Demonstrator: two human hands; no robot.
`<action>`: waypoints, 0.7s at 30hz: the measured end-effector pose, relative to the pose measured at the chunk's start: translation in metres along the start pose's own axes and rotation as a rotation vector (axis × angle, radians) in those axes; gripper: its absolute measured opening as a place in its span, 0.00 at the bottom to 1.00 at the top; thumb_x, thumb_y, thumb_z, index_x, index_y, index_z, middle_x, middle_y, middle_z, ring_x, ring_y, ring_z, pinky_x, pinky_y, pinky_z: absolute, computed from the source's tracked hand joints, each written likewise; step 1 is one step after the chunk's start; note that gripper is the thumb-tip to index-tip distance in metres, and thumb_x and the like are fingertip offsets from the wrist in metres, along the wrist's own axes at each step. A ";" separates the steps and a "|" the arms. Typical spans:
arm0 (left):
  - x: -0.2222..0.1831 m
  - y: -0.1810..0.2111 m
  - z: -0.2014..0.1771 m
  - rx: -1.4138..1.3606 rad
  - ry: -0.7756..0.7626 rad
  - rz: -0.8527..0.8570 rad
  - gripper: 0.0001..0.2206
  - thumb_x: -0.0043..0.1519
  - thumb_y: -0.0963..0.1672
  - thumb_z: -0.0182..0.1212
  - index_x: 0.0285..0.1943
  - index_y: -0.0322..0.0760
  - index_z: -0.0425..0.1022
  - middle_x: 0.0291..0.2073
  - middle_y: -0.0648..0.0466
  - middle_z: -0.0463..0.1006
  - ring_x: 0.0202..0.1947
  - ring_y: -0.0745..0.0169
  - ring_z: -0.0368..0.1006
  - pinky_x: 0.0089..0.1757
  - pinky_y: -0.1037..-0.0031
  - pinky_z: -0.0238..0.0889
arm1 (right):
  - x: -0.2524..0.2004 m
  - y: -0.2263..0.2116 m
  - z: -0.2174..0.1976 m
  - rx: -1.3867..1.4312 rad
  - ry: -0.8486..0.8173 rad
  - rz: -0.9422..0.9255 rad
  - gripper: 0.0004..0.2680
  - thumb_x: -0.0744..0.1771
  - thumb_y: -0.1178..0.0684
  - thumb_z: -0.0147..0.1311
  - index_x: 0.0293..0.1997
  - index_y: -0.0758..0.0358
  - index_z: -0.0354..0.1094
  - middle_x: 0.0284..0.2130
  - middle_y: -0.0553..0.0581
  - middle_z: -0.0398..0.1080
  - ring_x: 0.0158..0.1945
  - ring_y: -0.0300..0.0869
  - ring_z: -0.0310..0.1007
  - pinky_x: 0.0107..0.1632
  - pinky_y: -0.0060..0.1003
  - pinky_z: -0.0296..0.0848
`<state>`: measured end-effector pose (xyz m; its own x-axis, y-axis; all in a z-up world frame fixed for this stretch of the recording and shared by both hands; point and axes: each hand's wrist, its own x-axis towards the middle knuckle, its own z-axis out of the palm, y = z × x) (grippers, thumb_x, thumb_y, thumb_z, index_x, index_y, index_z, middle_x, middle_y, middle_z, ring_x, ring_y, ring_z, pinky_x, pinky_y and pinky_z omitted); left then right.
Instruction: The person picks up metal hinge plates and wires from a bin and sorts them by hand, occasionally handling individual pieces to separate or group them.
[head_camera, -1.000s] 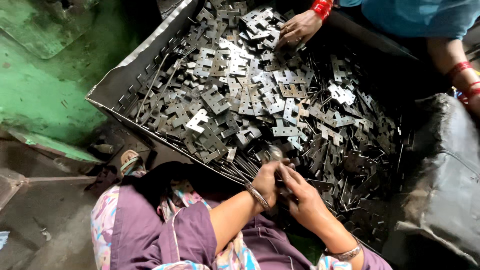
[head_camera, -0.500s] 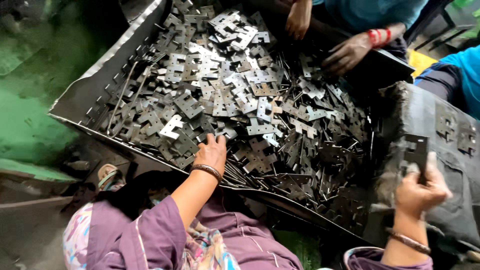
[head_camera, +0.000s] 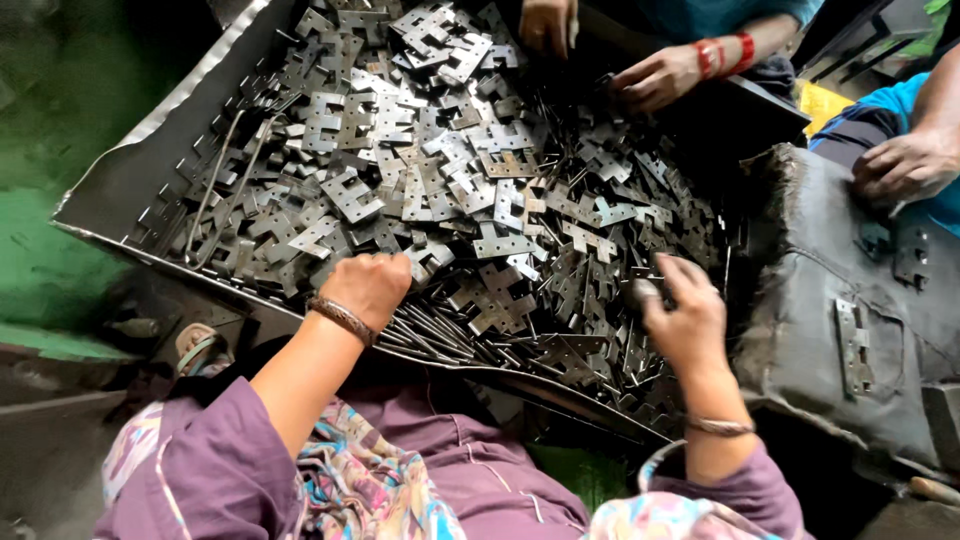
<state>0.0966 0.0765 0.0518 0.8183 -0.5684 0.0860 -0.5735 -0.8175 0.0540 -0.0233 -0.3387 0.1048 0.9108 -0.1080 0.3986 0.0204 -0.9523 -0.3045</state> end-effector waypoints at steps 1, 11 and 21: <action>0.000 0.001 -0.009 -0.067 0.034 -0.033 0.04 0.62 0.39 0.56 0.40 0.34 0.77 0.34 0.44 0.83 0.35 0.46 0.83 0.34 0.61 0.77 | 0.006 -0.023 0.021 0.010 -0.132 0.019 0.19 0.65 0.48 0.62 0.60 0.67 0.71 0.56 0.68 0.72 0.57 0.58 0.73 0.58 0.47 0.71; -0.026 -0.018 -0.058 -2.602 0.563 -0.355 0.22 0.54 0.30 0.57 0.58 0.33 0.73 0.47 0.42 0.79 0.45 0.49 0.81 0.46 0.61 0.80 | 0.036 -0.045 0.096 -0.080 -0.502 0.246 0.22 0.61 0.37 0.66 0.53 0.63 0.76 0.49 0.66 0.76 0.52 0.56 0.76 0.55 0.46 0.73; -0.001 0.021 -0.004 -1.043 -0.149 -0.066 0.18 0.59 0.43 0.67 0.59 0.45 0.77 0.43 0.48 0.84 0.46 0.48 0.79 0.47 0.61 0.73 | 0.024 -0.064 0.074 -0.245 -0.366 0.054 0.15 0.60 0.41 0.68 0.44 0.59 0.81 0.40 0.64 0.79 0.46 0.53 0.79 0.52 0.44 0.76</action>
<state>0.0837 0.0608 0.0571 0.8052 -0.5891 -0.0682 -0.2192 -0.4024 0.8888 0.0278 -0.2590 0.0696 0.9948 -0.0927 0.0413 -0.0889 -0.9924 -0.0850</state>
